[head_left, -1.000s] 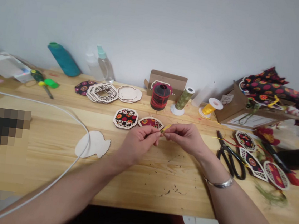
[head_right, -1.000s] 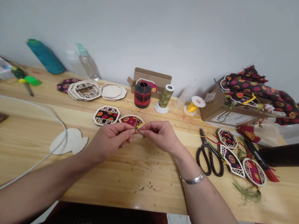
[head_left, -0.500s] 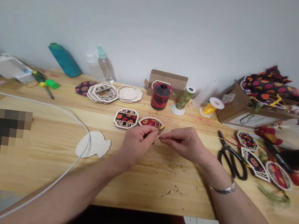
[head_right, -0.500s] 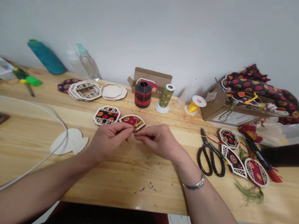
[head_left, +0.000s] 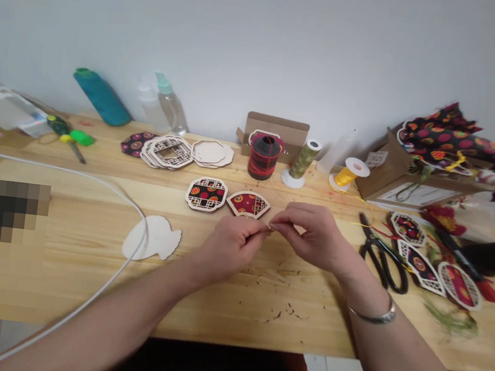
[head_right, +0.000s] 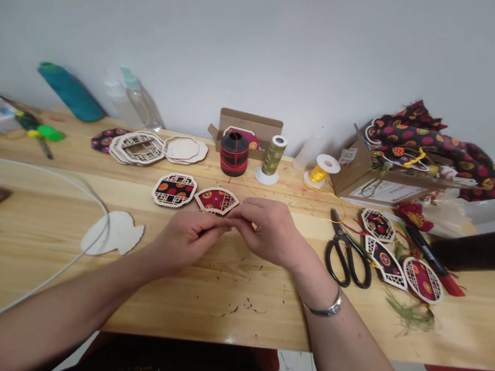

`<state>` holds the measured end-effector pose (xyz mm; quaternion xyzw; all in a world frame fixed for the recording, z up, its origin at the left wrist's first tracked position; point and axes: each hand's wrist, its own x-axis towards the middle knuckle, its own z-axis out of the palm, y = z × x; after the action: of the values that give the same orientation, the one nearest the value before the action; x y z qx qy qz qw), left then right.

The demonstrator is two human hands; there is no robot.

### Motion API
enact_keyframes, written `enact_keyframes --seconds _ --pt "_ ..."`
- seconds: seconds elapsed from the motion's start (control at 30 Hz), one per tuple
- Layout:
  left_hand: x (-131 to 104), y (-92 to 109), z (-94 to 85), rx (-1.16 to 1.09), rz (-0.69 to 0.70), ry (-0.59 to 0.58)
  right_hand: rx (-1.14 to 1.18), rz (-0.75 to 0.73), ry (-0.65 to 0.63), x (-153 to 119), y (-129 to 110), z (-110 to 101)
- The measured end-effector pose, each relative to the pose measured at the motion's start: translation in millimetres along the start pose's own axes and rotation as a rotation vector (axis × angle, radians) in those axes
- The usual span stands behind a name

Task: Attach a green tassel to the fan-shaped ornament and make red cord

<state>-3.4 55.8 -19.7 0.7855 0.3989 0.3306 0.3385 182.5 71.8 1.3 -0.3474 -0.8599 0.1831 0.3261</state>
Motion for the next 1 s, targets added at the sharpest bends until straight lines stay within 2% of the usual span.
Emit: enact_keyframes --seconds 0.13,0.4,0.5,0.67,0.87,1.0 --pt "-0.2 4.8 -3.4 -0.2 -0.039 -0.063 0.133 0.096 0.02 0.9 3.7 -5.6" --pt "2.5 7.0 -11.3 -0.485 -0.218 0.033 0.466 0.358 0.003 4.6 8.3 0.9" --pt "4.2 6.5 -12.0 -0.45 -0.227 0.1 0.478 0.394 -0.017 4.7 5.1 4.1" --pt "3.5 4.7 -9.1 -0.254 -0.182 0.191 0.392 0.361 -0.052 3.0 -0.9 5.6" --pt "1.5 1.9 -4.1 -0.166 -0.103 0.232 0.363 0.288 -0.081 1.8 -3.6 9.9" --pt "0.9 2.5 -3.5 -0.153 -0.098 0.259 0.366 0.26 -0.082 1.1 -4.0 12.9"
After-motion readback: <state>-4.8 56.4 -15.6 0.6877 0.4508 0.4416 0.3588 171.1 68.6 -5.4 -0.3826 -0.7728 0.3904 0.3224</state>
